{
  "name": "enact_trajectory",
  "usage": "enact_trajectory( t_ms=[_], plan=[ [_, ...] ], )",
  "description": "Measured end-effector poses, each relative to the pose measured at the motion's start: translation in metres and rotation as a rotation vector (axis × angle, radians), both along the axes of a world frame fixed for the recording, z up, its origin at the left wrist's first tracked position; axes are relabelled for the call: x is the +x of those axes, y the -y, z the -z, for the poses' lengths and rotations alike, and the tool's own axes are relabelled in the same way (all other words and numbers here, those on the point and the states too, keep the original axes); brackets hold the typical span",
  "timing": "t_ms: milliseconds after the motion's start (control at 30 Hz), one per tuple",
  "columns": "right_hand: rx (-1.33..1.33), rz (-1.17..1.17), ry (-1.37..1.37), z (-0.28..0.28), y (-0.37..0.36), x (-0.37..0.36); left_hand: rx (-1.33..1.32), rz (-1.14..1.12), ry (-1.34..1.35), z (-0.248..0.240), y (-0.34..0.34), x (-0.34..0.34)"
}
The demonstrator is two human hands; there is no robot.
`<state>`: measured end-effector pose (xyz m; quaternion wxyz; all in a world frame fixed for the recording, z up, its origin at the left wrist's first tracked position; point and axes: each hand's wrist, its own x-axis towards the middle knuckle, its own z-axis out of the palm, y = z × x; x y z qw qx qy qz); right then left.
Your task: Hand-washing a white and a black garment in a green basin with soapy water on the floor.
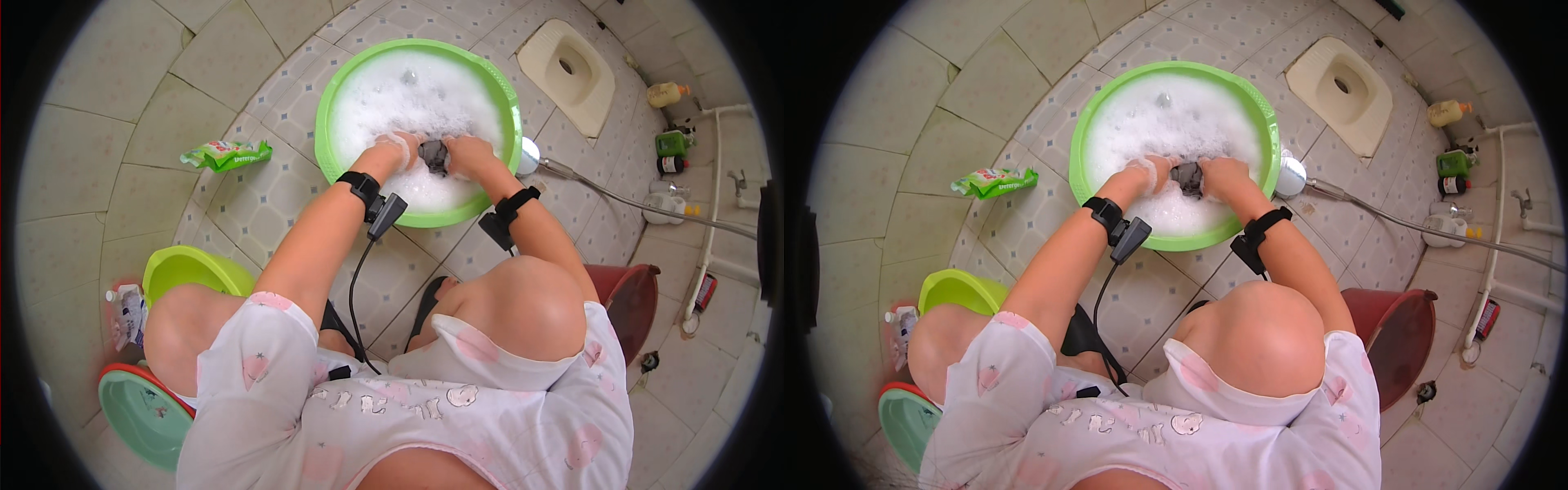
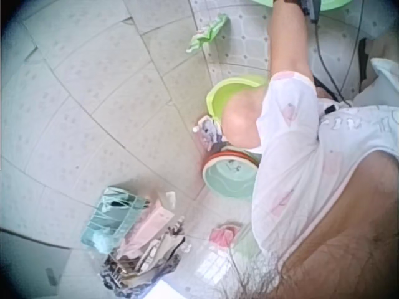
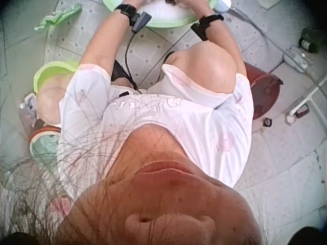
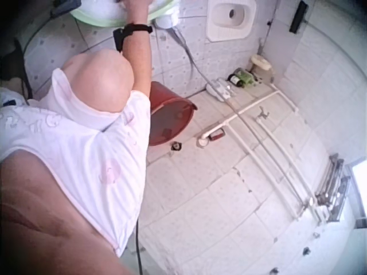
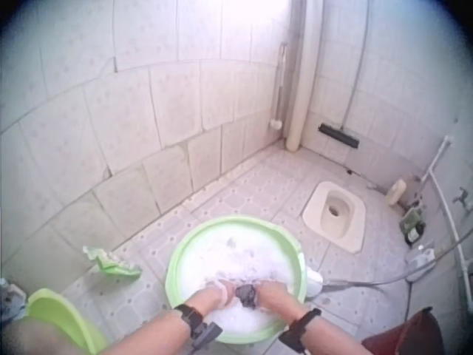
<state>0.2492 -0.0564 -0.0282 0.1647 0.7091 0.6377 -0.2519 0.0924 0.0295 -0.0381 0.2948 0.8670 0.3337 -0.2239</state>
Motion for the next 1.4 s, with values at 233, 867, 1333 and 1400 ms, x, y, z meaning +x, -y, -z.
enact_trajectory(
  t_ms=[233, 867, 1333, 1400],
  plan=[
    [0.745, 0.853, -1.542, -0.031, -0.004, 0.038, -0.874, -0.821, 0.947, -0.028, 0.001, -0.022],
    [1.121, 0.079, -0.461, -0.065, 0.021, -0.085, -1.587, -0.964, 1.498, -0.014, 0.047, -0.014],
    [0.179, 1.127, -1.524, -0.035, 0.030, 0.000, -0.646, -0.557, 1.331, -0.107, 0.053, 0.010],
    [0.153, 1.060, -1.712, -0.037, 0.020, 0.014, -0.664, -0.475, 1.202, -0.107, 0.051, 0.008]
  ],
)
